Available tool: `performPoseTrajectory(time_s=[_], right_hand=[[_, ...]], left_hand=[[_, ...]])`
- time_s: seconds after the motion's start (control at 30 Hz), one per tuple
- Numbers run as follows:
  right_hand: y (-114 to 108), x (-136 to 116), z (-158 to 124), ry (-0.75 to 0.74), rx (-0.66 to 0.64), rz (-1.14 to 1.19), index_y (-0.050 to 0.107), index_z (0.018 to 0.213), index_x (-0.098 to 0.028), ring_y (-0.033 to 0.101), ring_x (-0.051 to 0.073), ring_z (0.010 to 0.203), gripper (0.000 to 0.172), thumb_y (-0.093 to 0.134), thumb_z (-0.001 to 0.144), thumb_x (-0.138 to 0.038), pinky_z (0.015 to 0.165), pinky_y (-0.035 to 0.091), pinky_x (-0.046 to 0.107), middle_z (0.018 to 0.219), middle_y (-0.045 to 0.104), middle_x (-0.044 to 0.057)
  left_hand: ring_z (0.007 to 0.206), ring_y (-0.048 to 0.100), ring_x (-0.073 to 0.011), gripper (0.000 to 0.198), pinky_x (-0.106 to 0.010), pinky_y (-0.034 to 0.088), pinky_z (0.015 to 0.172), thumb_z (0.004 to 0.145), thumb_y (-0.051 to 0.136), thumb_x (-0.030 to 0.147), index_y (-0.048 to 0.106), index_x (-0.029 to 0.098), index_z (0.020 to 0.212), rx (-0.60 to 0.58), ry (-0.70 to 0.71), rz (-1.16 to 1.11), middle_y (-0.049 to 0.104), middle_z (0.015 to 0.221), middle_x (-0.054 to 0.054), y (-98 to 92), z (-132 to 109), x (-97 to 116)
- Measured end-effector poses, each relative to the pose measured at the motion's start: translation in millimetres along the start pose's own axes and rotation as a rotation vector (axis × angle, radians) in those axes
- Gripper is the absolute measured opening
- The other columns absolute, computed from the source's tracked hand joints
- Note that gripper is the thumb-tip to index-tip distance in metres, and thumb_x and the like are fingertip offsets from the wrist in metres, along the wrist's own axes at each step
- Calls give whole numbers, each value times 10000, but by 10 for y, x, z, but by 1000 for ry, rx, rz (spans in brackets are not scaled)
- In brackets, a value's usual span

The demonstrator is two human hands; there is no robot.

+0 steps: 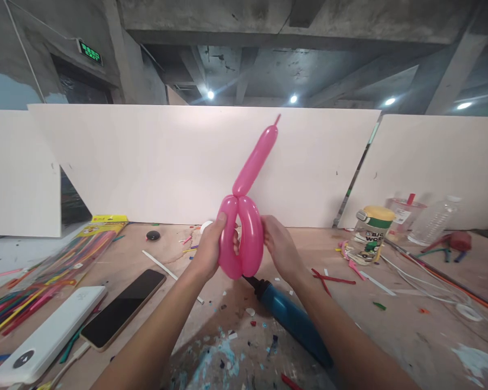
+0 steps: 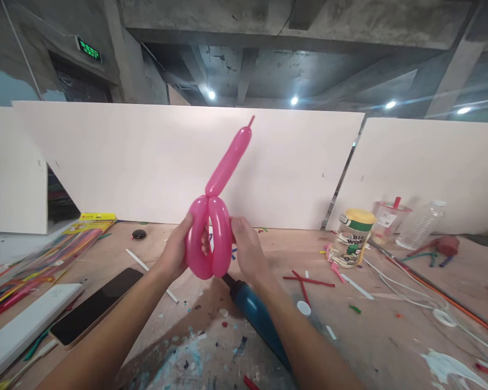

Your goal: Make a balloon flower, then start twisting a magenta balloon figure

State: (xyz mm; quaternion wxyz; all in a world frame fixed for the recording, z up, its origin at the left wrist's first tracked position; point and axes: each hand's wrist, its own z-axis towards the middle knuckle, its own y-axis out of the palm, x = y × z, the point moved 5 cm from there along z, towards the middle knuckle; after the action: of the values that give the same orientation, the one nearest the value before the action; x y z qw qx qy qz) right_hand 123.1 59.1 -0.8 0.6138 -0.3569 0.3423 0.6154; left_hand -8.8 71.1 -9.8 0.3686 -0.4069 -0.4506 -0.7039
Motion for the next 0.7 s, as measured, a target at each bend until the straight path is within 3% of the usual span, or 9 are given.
performPoseTrajectory(time_s=[0.1, 0.17, 0.27, 0.4, 0.47, 0.57, 0.7], right_hand=[[-117, 75, 48, 9, 81, 65, 540, 1039, -223, 587, 184, 894, 356, 540, 839, -518, 821, 482, 356, 987, 611, 47], [-139, 120, 70, 64, 13, 80, 556, 1049, -214, 577, 195, 965, 374, 610, 796, -485, 863, 469, 365, 1032, 610, 56], [-117, 108, 53, 156, -117, 153, 578, 1068, -222, 585, 206, 1006, 379, 650, 776, -452, 865, 469, 356, 1074, 623, 61], [66, -11, -69, 284, -367, 370, 622, 963, -203, 631, 204, 872, 295, 598, 802, -448, 788, 492, 349, 935, 664, 51], [126, -44, -117, 322, -414, 426, 624, 844, -192, 622, 201, 750, 252, 598, 768, -432, 707, 498, 347, 766, 645, 36], [135, 6, -141, 402, -412, 500, 549, 607, -196, 501, 147, 526, 270, 592, 713, -440, 560, 459, 308, 536, 500, -10], [94, 103, -120, 482, -448, 665, 509, 512, -180, 387, 88, 460, 321, 615, 700, -417, 505, 399, 242, 491, 412, -33]], left_hand=[[448, 448, -119, 517, -251, 400, 461, 805, 460, 657, 552, 169, 659, -32, -34, -72, 482, 518, 0, -59, 13, 27], [427, 413, -107, 488, -241, 378, 439, 791, 493, 645, 554, 172, 690, -72, -73, -119, 458, 511, 13, -80, 10, 17], [380, 341, -98, 545, -247, 333, 395, 763, 463, 700, 496, 187, 584, -135, -165, -134, 387, 452, 16, -86, -7, -35], [396, 363, -119, 519, -275, 342, 414, 758, 485, 688, 507, 200, 581, -60, -159, -129, 399, 456, 0, -120, -24, -57], [418, 389, -130, 469, -288, 357, 445, 774, 508, 648, 544, 202, 633, -56, -160, -139, 420, 476, -2, -107, -36, -62], [396, 349, -118, 520, -285, 335, 440, 777, 462, 680, 522, 199, 586, -154, -229, -169, 385, 447, 3, -49, -55, -79], [380, 286, -87, 592, -255, 293, 420, 764, 437, 701, 444, 187, 471, -303, -295, -254, 333, 418, 4, 1, -43, -64]])
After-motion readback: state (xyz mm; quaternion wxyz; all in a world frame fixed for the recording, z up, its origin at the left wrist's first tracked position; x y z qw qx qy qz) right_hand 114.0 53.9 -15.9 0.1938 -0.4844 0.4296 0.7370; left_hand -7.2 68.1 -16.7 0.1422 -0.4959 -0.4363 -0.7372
